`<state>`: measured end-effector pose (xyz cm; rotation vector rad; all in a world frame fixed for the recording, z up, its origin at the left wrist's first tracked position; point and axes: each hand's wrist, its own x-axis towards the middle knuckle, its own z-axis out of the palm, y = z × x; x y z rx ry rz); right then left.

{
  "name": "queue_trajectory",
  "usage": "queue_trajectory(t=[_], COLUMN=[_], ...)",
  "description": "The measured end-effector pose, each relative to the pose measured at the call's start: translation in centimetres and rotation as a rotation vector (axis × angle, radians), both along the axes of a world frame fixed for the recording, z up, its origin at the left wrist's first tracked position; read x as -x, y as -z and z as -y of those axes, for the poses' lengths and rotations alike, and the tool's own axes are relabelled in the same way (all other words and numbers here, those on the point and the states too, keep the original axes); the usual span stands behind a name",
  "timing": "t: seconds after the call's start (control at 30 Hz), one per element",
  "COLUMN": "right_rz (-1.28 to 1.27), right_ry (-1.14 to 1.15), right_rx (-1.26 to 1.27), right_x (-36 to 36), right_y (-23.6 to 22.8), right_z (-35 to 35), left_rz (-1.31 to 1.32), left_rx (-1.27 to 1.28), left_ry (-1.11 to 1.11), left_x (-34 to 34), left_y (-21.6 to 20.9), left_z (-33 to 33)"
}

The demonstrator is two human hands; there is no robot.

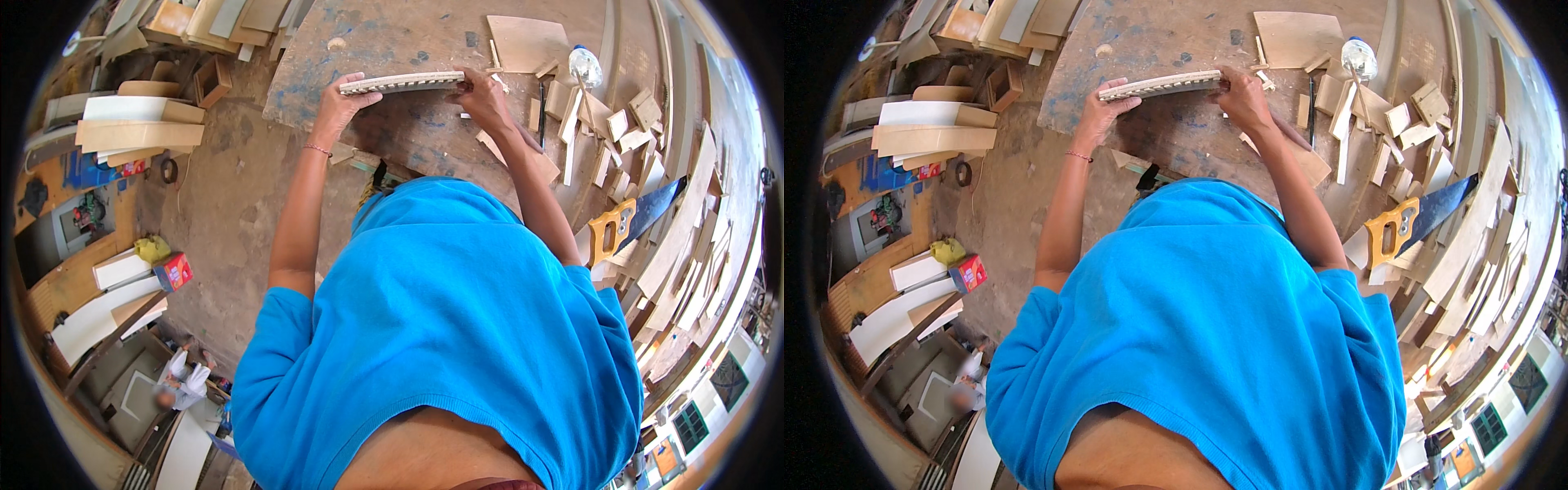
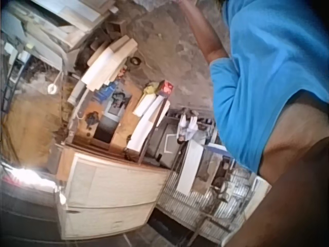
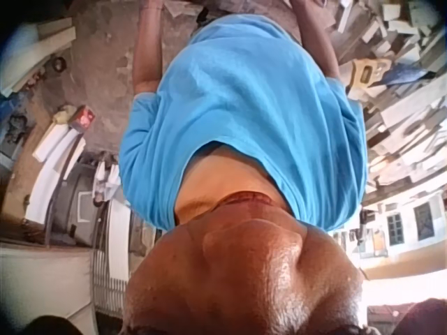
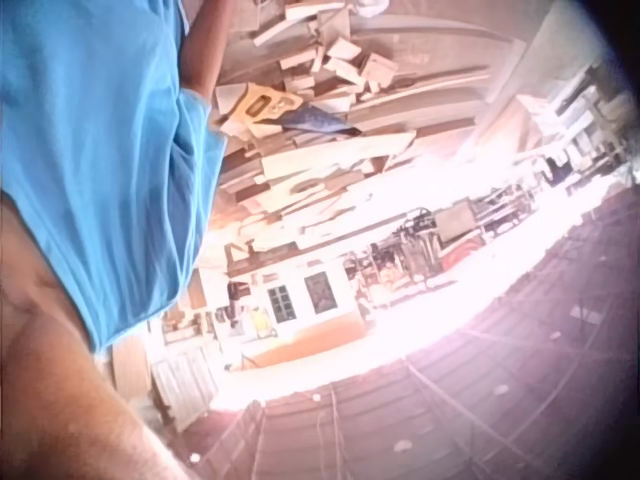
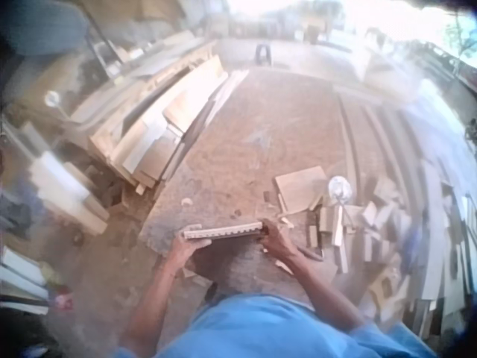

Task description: The person assembles a small slatted wooden component by fitting and sanding small wooden blocks into a grooved frame.

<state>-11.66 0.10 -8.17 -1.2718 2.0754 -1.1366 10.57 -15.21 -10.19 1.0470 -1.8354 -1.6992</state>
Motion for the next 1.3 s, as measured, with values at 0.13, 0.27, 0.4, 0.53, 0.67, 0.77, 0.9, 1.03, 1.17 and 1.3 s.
queue_trajectory(t=[0.13, 0.27, 0.4, 0.53, 0.67, 0.77, 0.9, 1.03, 1.17, 1.3], right_rz=[0.027, 0.056, 0.112, 0.191, 0.253, 0.404, 0.463, 0.497, 0.573, 0.592], right_ry=[-0.076, -0.014, 0.034, 0.042, 0.112, 0.169, 0.219, 0.236, 0.261, 0.258], right_rx=[-0.155, -0.143, -0.318, -0.349, -0.403, -0.413, -0.37, -0.441, -0.445, -0.461], right_x=[0.2, 0.5, 0.4, 0.0, 0.1, 0.1, 0.0, 0.2, 0.4, 0.4], right_y=[-2.3, -1.2, -2.6, -3.1, -3.4, -3.4, -3.1, -3.5, -3.7, -4.1], right_z=[0.3, 0.7, 1.0, 1.2, 1.5, 1.6, 1.9, 2.4, 2.7, 2.8], left_rz=[0.064, 0.041, 0.071, 0.079, 0.176, 0.209, 0.196, 0.191, 0.253, 0.233], left_rx=[-0.16, -0.327, -0.362, -0.339, -0.323, -0.345, -0.391, -0.468, -0.502, -0.469], left_ry=[0.017, -0.026, -0.049, -0.067, -0.062, -0.065, -0.074, -0.098, -0.076, -0.063], left_x=[0.6, 0.5, 0.5, 0.5, 1.0, 1.6, 1.7, 1.8, 1.9, 1.9], left_y=[-2.2, -2.8, -3.5, -3.2, -4.4, -5.8, -5.4, -5.0, -5.0, -5.0], left_z=[0.3, 0.6, 0.3, -0.1, 0.0, 0.4, 1.0, 1.2, 1.5, 1.5])
